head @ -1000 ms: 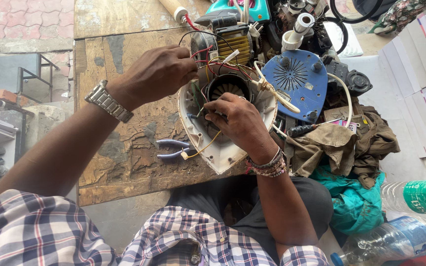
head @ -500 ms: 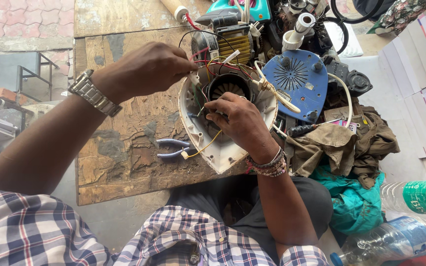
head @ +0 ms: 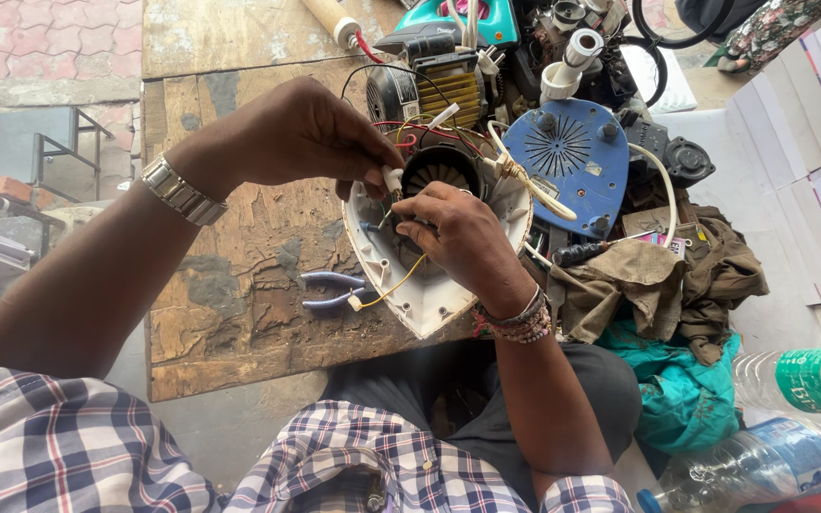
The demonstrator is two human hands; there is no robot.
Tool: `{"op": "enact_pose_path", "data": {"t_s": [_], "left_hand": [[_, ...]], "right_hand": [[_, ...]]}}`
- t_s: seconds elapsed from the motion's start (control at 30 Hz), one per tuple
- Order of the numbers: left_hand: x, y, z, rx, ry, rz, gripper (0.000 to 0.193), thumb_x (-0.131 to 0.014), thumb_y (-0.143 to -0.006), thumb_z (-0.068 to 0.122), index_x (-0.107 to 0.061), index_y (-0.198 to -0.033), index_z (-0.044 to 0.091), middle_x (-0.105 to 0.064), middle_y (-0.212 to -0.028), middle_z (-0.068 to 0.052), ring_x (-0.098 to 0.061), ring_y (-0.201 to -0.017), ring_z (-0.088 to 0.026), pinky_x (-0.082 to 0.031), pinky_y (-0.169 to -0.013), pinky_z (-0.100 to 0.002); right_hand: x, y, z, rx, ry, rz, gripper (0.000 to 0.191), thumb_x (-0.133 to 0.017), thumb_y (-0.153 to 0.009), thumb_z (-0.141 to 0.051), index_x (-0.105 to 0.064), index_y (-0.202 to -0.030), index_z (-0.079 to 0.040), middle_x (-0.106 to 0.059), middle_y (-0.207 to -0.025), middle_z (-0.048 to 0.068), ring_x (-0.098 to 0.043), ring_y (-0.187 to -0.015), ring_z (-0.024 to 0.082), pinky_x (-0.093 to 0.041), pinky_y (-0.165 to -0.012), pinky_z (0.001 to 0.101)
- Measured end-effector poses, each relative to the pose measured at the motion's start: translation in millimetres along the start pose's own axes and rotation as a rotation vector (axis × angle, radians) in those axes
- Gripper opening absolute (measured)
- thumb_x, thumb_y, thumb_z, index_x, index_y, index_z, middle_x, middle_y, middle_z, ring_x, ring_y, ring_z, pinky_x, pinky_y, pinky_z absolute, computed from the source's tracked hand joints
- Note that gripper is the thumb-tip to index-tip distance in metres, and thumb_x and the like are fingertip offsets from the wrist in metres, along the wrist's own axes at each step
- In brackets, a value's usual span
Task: The person works on the internal wiring of a disassembled electric fan. They connect and disconnect wires to the motor, test the fan blade by hand, and handle a blue plastic component.
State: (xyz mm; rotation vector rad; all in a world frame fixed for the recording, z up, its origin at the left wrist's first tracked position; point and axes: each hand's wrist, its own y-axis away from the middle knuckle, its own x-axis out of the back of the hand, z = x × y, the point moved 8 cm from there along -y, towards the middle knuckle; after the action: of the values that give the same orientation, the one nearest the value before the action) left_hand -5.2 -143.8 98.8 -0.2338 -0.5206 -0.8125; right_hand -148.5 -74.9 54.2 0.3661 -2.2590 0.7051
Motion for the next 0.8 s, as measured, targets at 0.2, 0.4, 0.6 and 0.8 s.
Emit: {"op": "enact_pose_path", "data": {"t_s": [0.2, 0.4, 0.6, 0.8], "left_hand": [[-2, -5, -12, -0.172, -0.658, 0.064, 0.011, -0.071, -0.095, 0.014, -0.079, -0.094, 0.007, -0.078, -0.08, -0.008, -0.071, -0.063, -0.013, -0.058, -0.059, -0.027], [-26, -13, -56, -0.001, -0.892, -0.042, 0.029, -0.058, -0.103, 0.006, -0.069, -0.076, 0.0, -0.063, -0.062, -0.011, -0.061, -0.049, -0.014, -0.047, -0.042, -0.028], [-38, -21, -60, 0.041, -1.023, -0.053, 0.025, -0.059, -0.097, -0.001, -0.07, -0.074, 0.001, -0.064, -0.062, -0.013, -0.064, -0.053, -0.017, -0.051, -0.043, -0.031], [-38, -24, -52, 0.048, -1.069, -0.012, 0.021, -0.061, -0.092, -0.004, -0.071, -0.074, 0.001, -0.069, -0.066, -0.016, -0.07, -0.059, -0.022, -0.057, -0.048, -0.035]], "right_hand": [[-1, 0, 1, -0.016, 0.0, -0.019, 0.02, -0.079, -0.086, -0.014, -0.076, -0.104, -0.007, -0.067, -0.089, 0.008, -0.069, -0.083, 0.027, -0.055, -0.075, 0.0392], [0, -1, 0, -0.003, -0.007, -0.019, 0.019, -0.078, -0.087, -0.013, -0.076, -0.105, -0.007, -0.066, -0.09, 0.008, -0.068, -0.083, 0.027, -0.054, -0.075, 0.0393], [-1, 0, 0, -0.017, -0.005, -0.028, 0.019, -0.077, -0.087, -0.013, -0.077, -0.105, -0.007, -0.066, -0.09, 0.009, -0.068, -0.083, 0.028, -0.054, -0.075, 0.04], [0, -1, 0, -0.002, -0.008, -0.027, 0.019, -0.077, -0.088, -0.014, -0.076, -0.105, -0.007, -0.066, -0.092, 0.009, -0.068, -0.084, 0.029, -0.054, -0.076, 0.0404]]}}
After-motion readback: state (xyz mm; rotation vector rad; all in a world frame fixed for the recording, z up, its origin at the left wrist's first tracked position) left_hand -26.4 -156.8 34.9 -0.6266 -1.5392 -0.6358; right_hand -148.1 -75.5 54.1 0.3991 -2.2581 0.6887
